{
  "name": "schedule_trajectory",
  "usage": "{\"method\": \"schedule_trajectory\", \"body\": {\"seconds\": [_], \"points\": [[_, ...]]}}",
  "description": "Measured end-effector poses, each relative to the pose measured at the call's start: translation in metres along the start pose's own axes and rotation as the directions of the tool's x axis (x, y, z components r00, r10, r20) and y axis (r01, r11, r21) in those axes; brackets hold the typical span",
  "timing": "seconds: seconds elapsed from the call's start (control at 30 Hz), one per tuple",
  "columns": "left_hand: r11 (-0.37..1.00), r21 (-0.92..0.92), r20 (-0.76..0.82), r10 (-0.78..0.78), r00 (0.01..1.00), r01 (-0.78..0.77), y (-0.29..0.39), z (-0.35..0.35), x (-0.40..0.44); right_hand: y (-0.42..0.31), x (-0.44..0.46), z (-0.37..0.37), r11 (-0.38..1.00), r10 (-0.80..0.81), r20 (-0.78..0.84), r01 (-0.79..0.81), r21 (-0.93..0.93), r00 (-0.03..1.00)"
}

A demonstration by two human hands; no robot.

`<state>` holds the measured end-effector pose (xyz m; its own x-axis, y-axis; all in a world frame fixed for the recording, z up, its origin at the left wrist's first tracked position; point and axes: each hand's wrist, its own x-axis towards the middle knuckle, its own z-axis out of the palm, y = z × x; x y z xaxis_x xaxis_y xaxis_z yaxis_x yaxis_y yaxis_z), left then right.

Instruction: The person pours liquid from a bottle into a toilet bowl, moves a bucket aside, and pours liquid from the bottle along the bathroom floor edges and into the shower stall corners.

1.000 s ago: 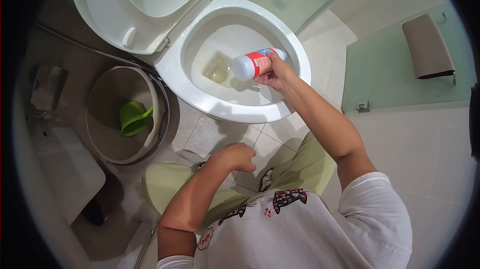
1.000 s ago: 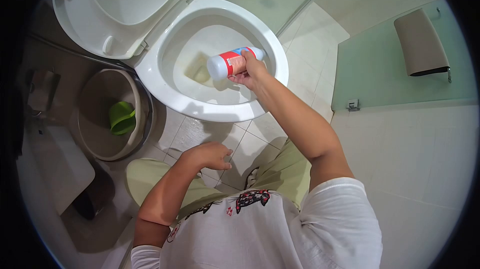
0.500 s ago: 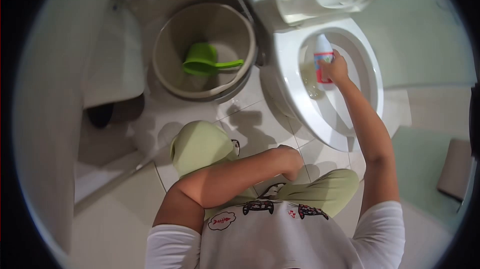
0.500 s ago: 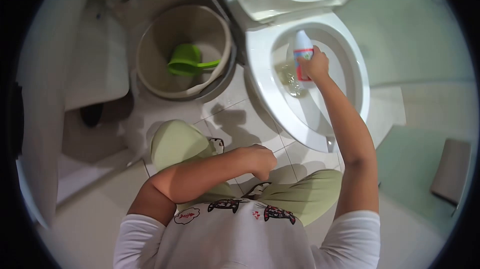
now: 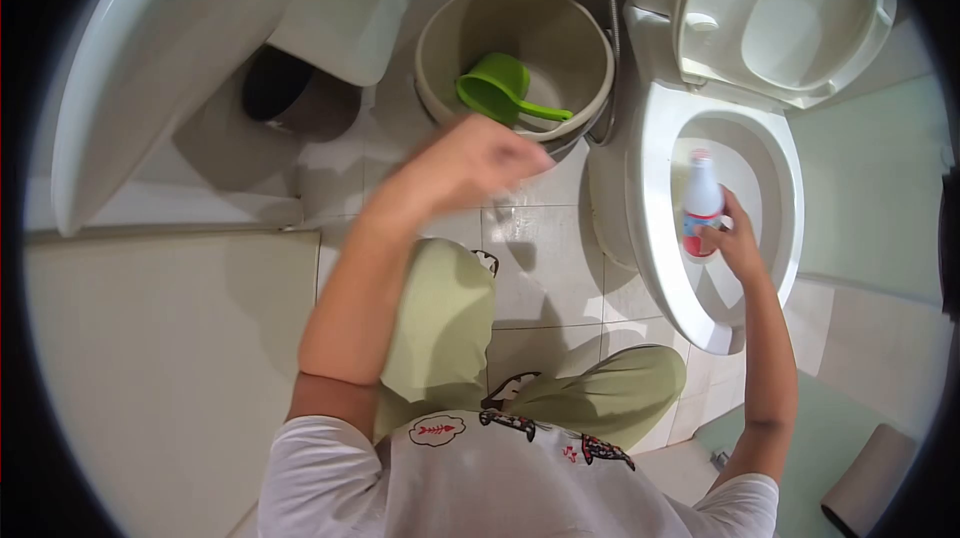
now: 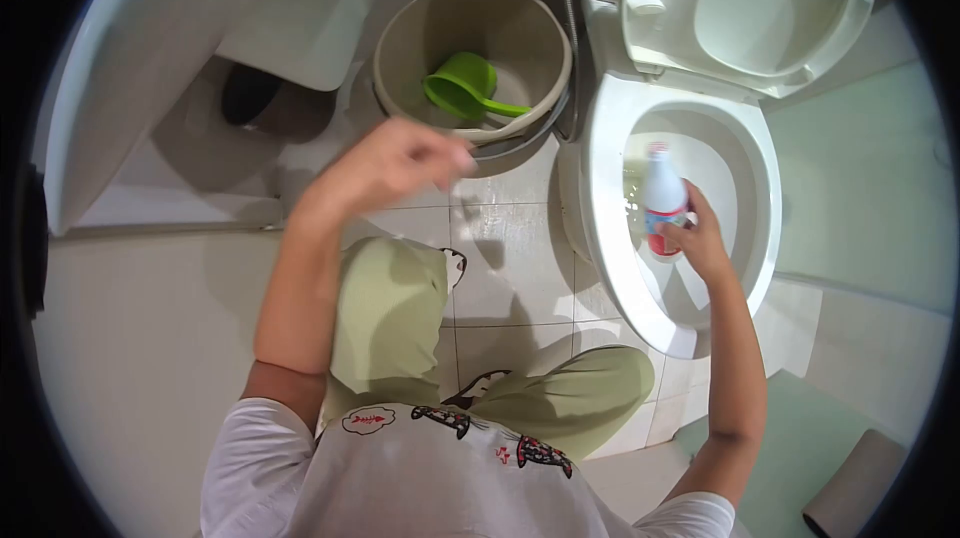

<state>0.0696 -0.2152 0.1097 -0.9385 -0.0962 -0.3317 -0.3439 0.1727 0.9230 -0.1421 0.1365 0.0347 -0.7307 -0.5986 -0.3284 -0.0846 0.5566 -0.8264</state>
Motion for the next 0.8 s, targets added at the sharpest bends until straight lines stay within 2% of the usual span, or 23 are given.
{"method": "schedule_trajectory", "body": {"seconds": [0.03,0.07,0.13,0.17,0.2,0.23,0.27,0.33,0.37,0.43,0.5,0.57,0.67,0.73,0.8], "points": [[0.984,0.038,-0.17,-0.163,0.972,0.171,-0.019,-0.02,0.003,-0.007,-0.003,-0.008,1.0,-0.005,-0.031,0.005,0.003,1.0],[0.94,0.047,-0.339,-0.302,0.891,0.337,-0.039,-0.034,0.006,-0.011,-0.006,-0.013,1.0,-0.013,-0.067,0.014,0.008,0.998],[0.912,-0.159,-0.537,-0.402,0.742,0.378,-0.104,-0.04,0.027,-0.012,-0.01,-0.021,0.997,-0.061,-0.116,0.067,0.043,0.991],[0.92,-0.159,-0.549,-0.383,0.743,0.357,-0.125,-0.037,0.034,-0.014,-0.014,-0.026,0.992,-0.097,-0.18,0.11,0.065,0.979],[0.881,-0.417,-0.517,-0.432,0.739,0.223,-0.138,-0.035,0.046,-0.024,-0.02,-0.025,0.984,-0.114,-0.239,0.143,0.108,0.964],[0.763,-0.642,-0.468,-0.467,0.75,0.075,-0.147,-0.034,0.056,-0.031,-0.024,-0.028,0.982,-0.132,-0.254,0.162,0.099,0.958],[0.768,-0.638,-0.474,-0.451,0.756,0.058,-0.155,-0.033,0.064,-0.037,-0.029,-0.03,0.967,-0.155,-0.288,0.205,0.153,0.945],[0.691,-0.708,-0.5,-0.344,0.795,-0.146,-0.155,-0.031,0.071,-0.04,-0.034,-0.038,0.941,-0.189,-0.335,0.268,0.206,0.923],[0.69,-0.708,-0.496,-0.339,0.799,-0.146,-0.157,-0.032,0.069,-0.044,-0.038,-0.04,0.942,-0.189,-0.342,0.268,0.203,0.921],[0.738,-0.662,-0.558,-0.366,0.745,-0.133,-0.153,-0.027,0.059,-0.055,-0.047,-0.044,0.9,-0.228,-0.404,0.35,0.259,0.886],[0.714,-0.68,-0.536,-0.331,0.777,-0.164,-0.165,-0.03,0.034,-0.061,-0.058,-0.049,0.894,-0.216,-0.423,0.352,0.276,0.88],[0.66,-0.735,-0.497,-0.368,0.785,-0.156,-0.17,-0.031,-0.004,-0.068,-0.064,-0.051,0.883,-0.211,-0.444,0.365,0.296,0.871],[0.676,-0.727,-0.516,-0.421,0.746,-0.121,-0.183,-0.016,-0.044,-0.071,-0.067,-0.052,0.859,-0.202,-0.433,0.371,0.353,0.879],[0.745,-0.664,-0.535,-0.42,0.733,-0.058,-0.19,-0.01,-0.068,-0.068,-0.065,-0.052,0.847,-0.188,-0.417,0.362,0.389,0.889],[0.719,-0.69,-0.532,-0.432,0.728,-0.078,-0.197,-0.005,-0.087,-0.072,-0.066,-0.047,0.84,-0.19,-0.423,0.37,0.397,0.886]]}}
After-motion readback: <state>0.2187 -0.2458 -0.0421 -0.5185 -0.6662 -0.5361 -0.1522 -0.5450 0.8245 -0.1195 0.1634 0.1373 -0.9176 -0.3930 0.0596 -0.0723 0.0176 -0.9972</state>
